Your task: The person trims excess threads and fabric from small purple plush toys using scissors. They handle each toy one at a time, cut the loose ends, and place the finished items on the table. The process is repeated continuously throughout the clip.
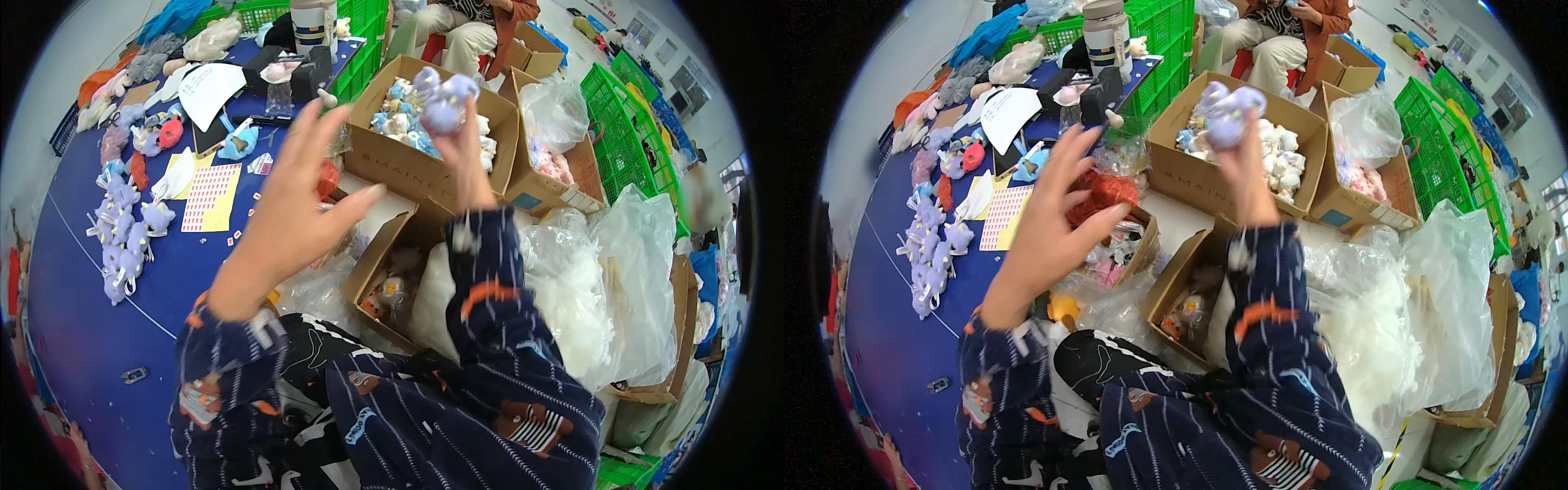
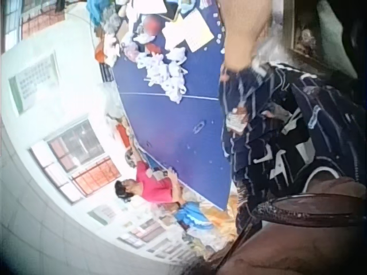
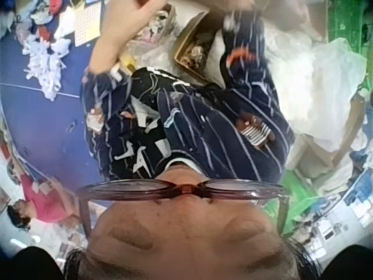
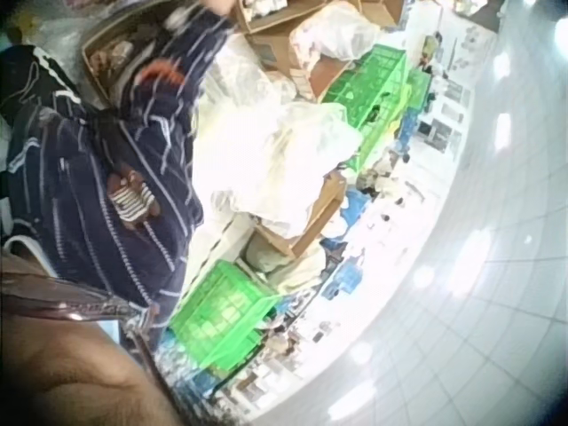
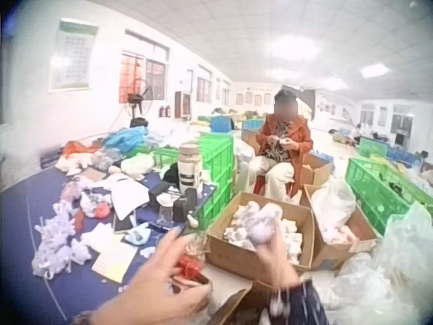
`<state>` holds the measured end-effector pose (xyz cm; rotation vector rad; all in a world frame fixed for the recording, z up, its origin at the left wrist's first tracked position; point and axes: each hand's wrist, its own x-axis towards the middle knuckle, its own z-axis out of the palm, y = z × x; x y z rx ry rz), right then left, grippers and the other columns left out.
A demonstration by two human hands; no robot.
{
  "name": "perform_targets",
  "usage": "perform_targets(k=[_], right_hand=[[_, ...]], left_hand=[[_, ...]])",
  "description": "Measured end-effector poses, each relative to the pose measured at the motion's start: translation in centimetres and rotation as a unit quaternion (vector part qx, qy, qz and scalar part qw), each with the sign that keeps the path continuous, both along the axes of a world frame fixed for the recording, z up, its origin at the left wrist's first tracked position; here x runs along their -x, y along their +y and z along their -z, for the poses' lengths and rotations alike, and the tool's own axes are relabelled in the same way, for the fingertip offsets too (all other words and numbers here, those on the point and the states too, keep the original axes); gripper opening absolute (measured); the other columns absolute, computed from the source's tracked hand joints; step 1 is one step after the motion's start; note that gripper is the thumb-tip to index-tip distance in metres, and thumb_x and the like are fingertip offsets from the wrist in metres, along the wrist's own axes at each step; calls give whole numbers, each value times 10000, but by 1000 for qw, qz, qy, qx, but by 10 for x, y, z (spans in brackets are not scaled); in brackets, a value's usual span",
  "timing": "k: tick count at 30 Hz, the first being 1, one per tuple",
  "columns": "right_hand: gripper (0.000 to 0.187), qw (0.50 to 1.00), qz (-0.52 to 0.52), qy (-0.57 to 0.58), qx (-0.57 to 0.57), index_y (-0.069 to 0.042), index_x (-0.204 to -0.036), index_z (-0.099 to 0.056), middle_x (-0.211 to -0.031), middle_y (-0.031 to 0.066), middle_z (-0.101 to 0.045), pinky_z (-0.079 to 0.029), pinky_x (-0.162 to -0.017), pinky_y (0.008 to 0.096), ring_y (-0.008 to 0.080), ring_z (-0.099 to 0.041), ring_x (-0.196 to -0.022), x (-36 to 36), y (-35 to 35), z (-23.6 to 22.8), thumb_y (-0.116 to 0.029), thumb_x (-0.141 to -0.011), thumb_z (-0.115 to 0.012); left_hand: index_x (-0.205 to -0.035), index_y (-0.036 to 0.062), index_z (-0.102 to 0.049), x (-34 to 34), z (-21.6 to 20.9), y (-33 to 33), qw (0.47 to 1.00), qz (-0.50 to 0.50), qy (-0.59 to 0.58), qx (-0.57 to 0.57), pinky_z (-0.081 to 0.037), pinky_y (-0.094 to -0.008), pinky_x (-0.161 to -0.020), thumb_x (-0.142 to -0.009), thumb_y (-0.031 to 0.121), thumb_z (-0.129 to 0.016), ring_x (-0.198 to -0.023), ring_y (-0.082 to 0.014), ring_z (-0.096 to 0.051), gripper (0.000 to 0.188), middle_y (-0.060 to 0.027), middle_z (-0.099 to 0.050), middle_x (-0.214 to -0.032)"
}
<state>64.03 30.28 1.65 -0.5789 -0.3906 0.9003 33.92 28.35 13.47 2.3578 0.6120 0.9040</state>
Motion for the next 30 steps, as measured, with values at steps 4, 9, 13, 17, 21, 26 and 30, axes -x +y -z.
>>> perform_targets(k=[4, 9, 13, 17, 21, 26, 30], right_hand=[[822, 970, 13, 62, 234, -75, -1354, -184, -1167, 280, -440, -480, -826, 373, 352, -494, -1031, -31, -3, 67, -540, -792, -563], [418, 936, -192, 19, 293, -54, -1112, -494, -926, 73, -617, -511, -653, 254, 133, -590, -770, 94, -63, 138, -377, -855, -560], [360, 909, -257, -81, 319, -89, -1100, -535, -972, 29, -611, -458, -594, 203, 78, -536, -751, 146, -69, 121, -354, -858, -560], [342, 885, -300, -267, 234, -34, -1139, -523, -977, 52, -604, -442, -609, 199, 71, -531, -748, 178, -47, 22, -249, -874, -544], [380, 831, -346, -429, 78, 0, -1188, -477, -976, 76, -602, -474, -647, 225, 122, -587, -805, 218, -16, -47, -105, -837, -579], [731, 686, -348, -637, -56, -33, -1312, -340, -1201, 187, -470, -464, -796, 323, 240, -514, -1039, 304, 47, -82, -193, -712, -725], [902, 559, -280, -768, -143, -50, -1329, -313, -1294, 255, -351, -387, -936, 401, 375, -394, -1180, 363, 101, -74, -357, -617, -774]], left_hand=[[-1203, 43, -489, 92, 18, -7, 986, -120, 39, 106, -433, -337, -860, -740, 111, -631, -1142, -273, -464, 490, -132, -355, -1353], [-1122, 15, -540, 218, 48, -29, 936, -257, -35, 238, -463, -278, -805, -807, -20, -510, -1016, -177, -541, 319, -97, -474, -1253], [-1078, 15, -567, 256, 45, -38, 902, -344, -82, 248, -470, -267, -781, -818, 10, -548, -936, -172, -581, 261, -94, -545, -1160], [-1067, -2, -560, 290, 40, -29, 920, -325, -88, 201, -479, -278, -780, -802, 23, -587, -933, -176, -577, 268, -80, -554, -1115], [-1161, 14, -491, 314, 24, -7, 911, -362, -39, 195, -464, -303, -822, -777, 159, -647, -1044, -235, -526, 440, -121, -413, -1274], [-1324, 64, -317, 347, 25, 23, 881, -425, 180, 107, -301, -422, -1007, -627, 433, -742, -1263, -429, -259, 896, -281, -215, -1374], [-1374, 87, -226, 350, 35, 54, 844, -433, 301, 101, -325, -459, -984, -514, 500, -773, -1247, -469, -258, 1100, -301, -137, -1395]])
